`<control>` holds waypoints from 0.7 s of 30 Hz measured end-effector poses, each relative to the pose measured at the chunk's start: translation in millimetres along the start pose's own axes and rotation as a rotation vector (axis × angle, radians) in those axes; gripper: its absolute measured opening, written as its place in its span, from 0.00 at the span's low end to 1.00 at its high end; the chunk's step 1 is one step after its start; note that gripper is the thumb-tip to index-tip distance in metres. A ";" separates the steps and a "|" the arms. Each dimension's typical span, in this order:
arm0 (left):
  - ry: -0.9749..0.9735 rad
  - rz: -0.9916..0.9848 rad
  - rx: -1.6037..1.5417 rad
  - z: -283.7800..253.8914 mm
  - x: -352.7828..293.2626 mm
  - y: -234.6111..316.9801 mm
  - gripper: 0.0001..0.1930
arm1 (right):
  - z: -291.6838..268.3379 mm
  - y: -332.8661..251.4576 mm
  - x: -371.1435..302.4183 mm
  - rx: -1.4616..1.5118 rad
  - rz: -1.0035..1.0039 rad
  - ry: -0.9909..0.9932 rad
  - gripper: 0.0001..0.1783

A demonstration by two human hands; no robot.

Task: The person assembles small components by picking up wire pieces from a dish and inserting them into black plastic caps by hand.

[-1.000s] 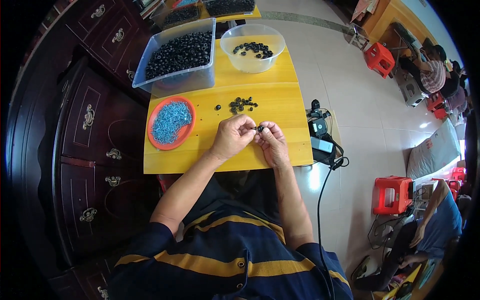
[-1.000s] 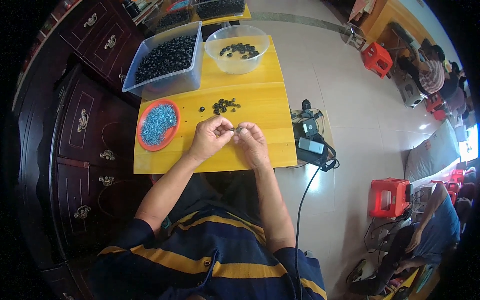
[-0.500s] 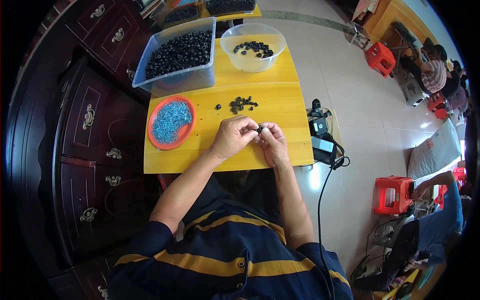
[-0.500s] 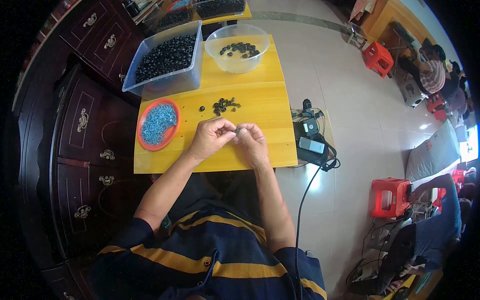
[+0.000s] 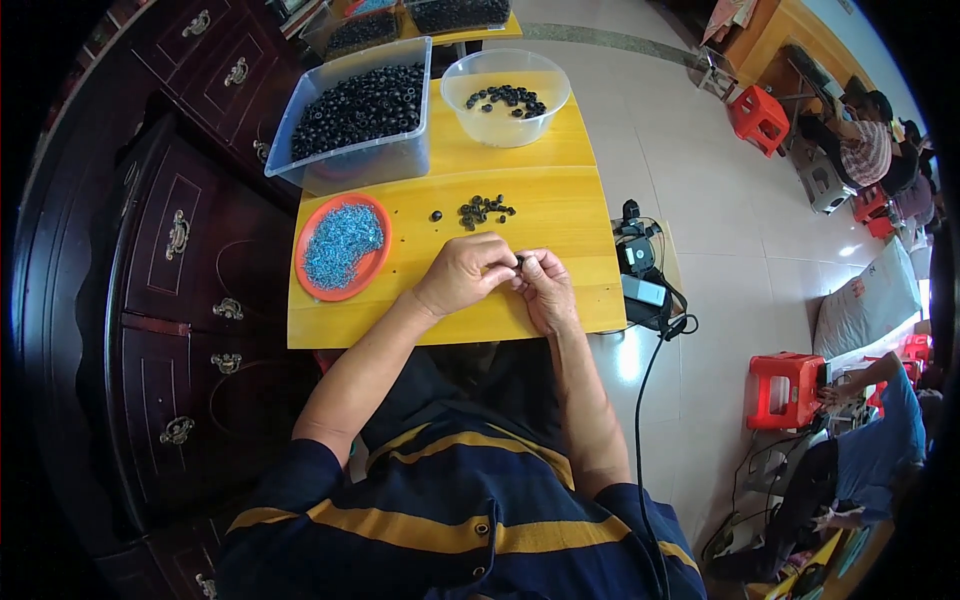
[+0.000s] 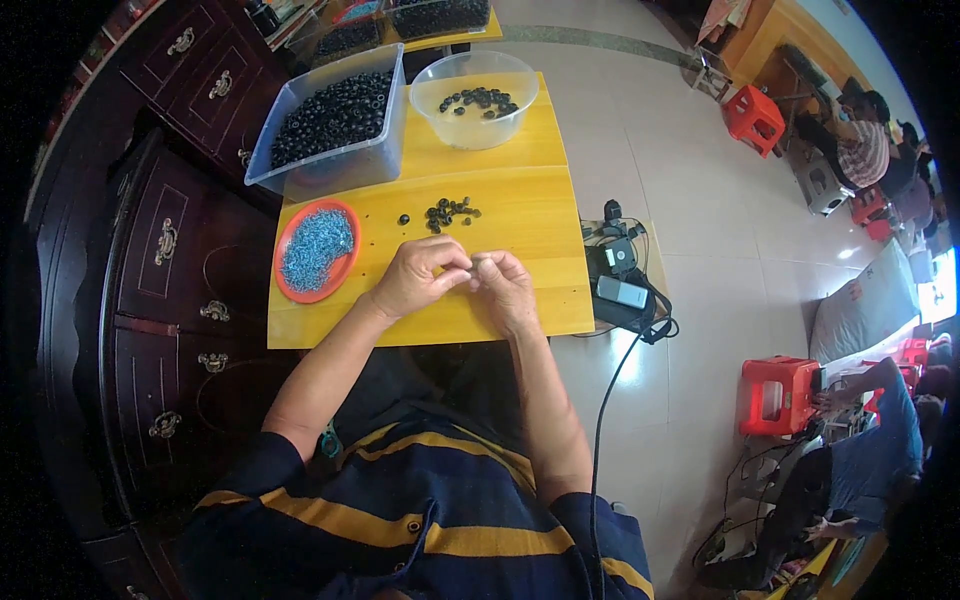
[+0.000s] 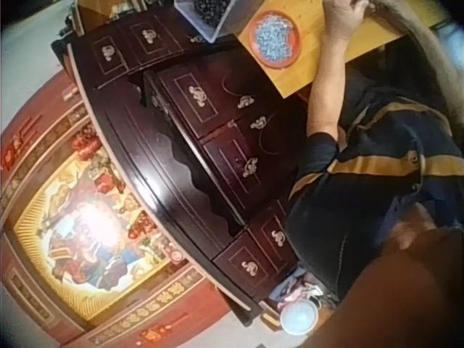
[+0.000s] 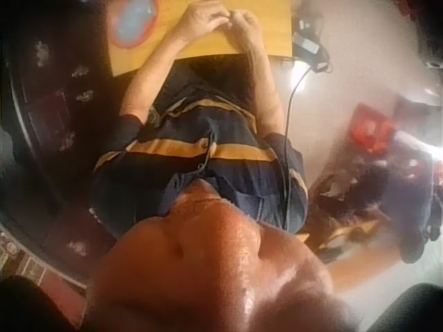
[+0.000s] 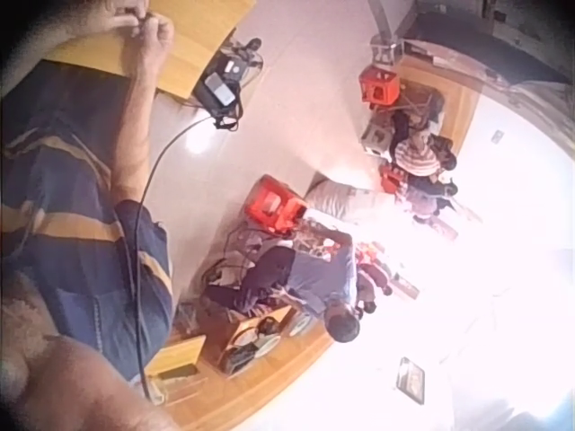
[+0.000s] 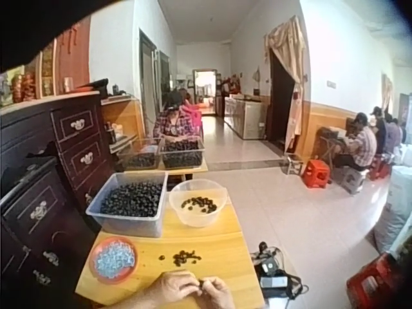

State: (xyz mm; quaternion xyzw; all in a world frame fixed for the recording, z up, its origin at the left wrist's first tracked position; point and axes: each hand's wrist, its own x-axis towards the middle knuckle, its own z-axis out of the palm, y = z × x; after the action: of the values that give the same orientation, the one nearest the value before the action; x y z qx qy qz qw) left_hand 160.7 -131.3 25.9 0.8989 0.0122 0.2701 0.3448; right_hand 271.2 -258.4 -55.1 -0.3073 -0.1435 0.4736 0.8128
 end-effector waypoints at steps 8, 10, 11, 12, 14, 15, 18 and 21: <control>-0.217 -0.274 -0.306 -13.5 5.9 6.6 0.17 | 0.5 -6.2 -3.8 -0.038 0.049 -0.168 0.14; -0.254 -0.296 -0.306 -16.6 8.9 9.1 0.18 | -1.7 -6.8 -4.7 -0.063 0.072 -0.168 0.15; -0.291 -0.317 -0.306 -16.7 10.1 10.0 0.18 | -6.1 -5.4 -4.8 -0.045 0.088 -0.182 0.16; -0.293 -0.314 -0.307 -15.7 10.7 9.9 0.18 | -9.7 -4.4 -5.2 -0.026 0.105 -0.196 0.18; -0.289 -0.280 -0.259 -15.3 8.8 7.6 0.19 | -0.8 -6.6 -7.2 -0.004 0.114 -0.220 0.18; -0.287 -0.282 -0.258 -15.7 8.0 7.3 0.19 | 2.5 -7.0 -7.5 0.018 0.121 -0.243 0.19; -0.255 -0.282 -0.250 -15.2 7.5 8.3 0.19 | 2.9 -7.3 -6.8 -0.002 0.118 -0.258 0.21; -0.249 -0.278 -0.234 -10.8 7.9 9.3 0.20 | -0.2 -9.0 -7.6 -0.021 0.119 -0.224 0.20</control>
State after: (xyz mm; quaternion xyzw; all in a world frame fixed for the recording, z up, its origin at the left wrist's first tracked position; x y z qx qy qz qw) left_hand 160.5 -130.1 42.1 0.8689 0.0620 0.1065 0.4794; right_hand 273.6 -268.2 -49.1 -0.2691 -0.2197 0.5508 0.7589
